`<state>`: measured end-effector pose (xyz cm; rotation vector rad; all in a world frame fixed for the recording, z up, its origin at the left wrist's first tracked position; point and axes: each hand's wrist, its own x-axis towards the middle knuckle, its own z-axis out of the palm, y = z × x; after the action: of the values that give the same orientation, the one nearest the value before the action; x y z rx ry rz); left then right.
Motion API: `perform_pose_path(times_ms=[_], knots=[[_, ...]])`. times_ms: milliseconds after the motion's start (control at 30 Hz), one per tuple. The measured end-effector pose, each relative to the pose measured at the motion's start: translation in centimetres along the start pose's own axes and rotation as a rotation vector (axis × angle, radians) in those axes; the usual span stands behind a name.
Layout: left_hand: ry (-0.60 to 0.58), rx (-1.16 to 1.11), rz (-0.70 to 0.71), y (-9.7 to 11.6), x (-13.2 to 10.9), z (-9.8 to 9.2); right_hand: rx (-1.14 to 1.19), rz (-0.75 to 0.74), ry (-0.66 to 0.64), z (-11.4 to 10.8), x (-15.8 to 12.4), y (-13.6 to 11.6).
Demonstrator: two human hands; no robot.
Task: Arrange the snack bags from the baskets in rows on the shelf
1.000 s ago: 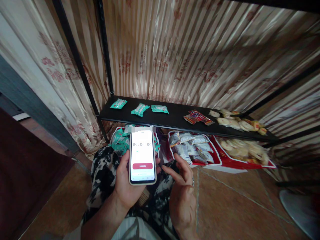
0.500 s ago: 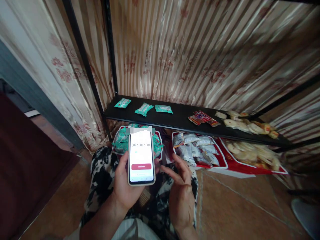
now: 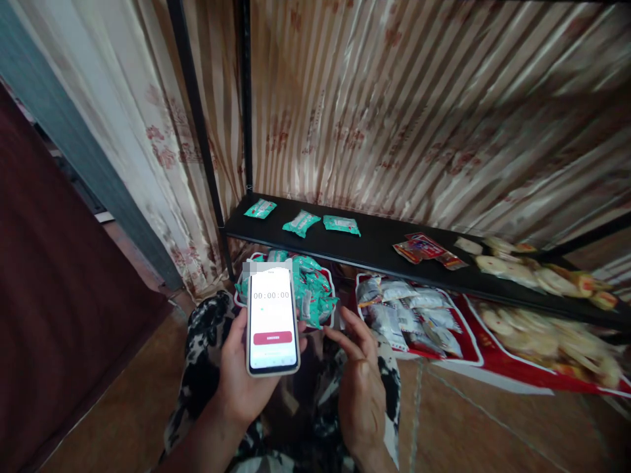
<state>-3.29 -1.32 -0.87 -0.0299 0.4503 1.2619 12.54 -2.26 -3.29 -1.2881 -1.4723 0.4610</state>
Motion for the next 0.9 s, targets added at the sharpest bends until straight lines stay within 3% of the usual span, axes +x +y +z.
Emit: perform_pose_path(times_ms=[133, 333, 567, 900], knots=[[0.029, -0.027, 0.009, 1.1, 1.1, -0.5, 0.024, 0.036, -0.049, 1.3, 1.3, 0.5], [0.056, -0.008, 0.021, 2.3, 3.4, 0.2, 0.023, 0.075, -0.002, 1.9, 2.7, 1.2], [0.002, 0.048, -0.046, 2.6, 5.0, 1.0, 0.01, 0.148, 0.076, 1.4, 3.0, 2.4], [-0.173, 0.093, -0.068, 5.0, 5.8, 2.3, 0.026, 0.144, 0.168, 2.6, 3.8, 0.8]])
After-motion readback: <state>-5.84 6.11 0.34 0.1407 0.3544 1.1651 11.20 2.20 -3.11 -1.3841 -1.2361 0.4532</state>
